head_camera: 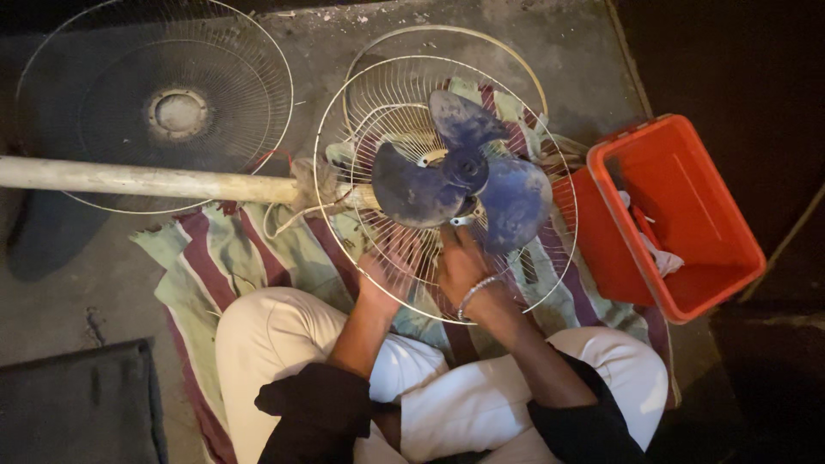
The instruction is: The person sits on the floor and rummages through a red toolbox to retrieve a screw. They then use the screw to tighten the central hub of a disassembled standing fan, securing the fan blades to the motor shaft.
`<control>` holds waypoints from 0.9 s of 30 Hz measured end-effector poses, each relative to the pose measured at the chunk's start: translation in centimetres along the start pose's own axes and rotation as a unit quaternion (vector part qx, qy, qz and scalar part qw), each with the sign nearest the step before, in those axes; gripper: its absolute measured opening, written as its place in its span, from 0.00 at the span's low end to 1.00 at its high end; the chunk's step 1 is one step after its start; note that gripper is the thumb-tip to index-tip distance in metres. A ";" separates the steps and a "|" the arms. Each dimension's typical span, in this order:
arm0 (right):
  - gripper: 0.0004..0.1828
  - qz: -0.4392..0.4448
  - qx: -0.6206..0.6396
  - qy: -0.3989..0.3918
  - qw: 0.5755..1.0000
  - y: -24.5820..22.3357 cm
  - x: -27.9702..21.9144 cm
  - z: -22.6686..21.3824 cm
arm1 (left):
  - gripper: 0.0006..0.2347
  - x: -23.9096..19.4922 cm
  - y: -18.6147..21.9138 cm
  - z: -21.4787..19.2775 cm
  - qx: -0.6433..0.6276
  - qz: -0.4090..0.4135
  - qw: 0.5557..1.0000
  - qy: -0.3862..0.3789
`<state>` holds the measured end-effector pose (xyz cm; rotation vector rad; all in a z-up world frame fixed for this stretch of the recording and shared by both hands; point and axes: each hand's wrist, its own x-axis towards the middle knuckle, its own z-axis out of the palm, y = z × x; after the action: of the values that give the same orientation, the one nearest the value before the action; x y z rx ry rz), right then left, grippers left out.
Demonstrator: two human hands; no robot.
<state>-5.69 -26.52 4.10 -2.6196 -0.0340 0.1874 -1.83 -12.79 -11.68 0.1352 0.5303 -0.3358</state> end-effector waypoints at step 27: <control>0.25 -0.149 -0.041 0.174 0.972 2.5 3.9 0.2 | 0.13 2.9 -0.3 -1.1 0.076 0.005 0.997 0.012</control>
<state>-1.86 -28.35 2.15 -2.6502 -0.3170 -0.3857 -0.10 -13.66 -14.10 0.2890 0.5279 -0.3646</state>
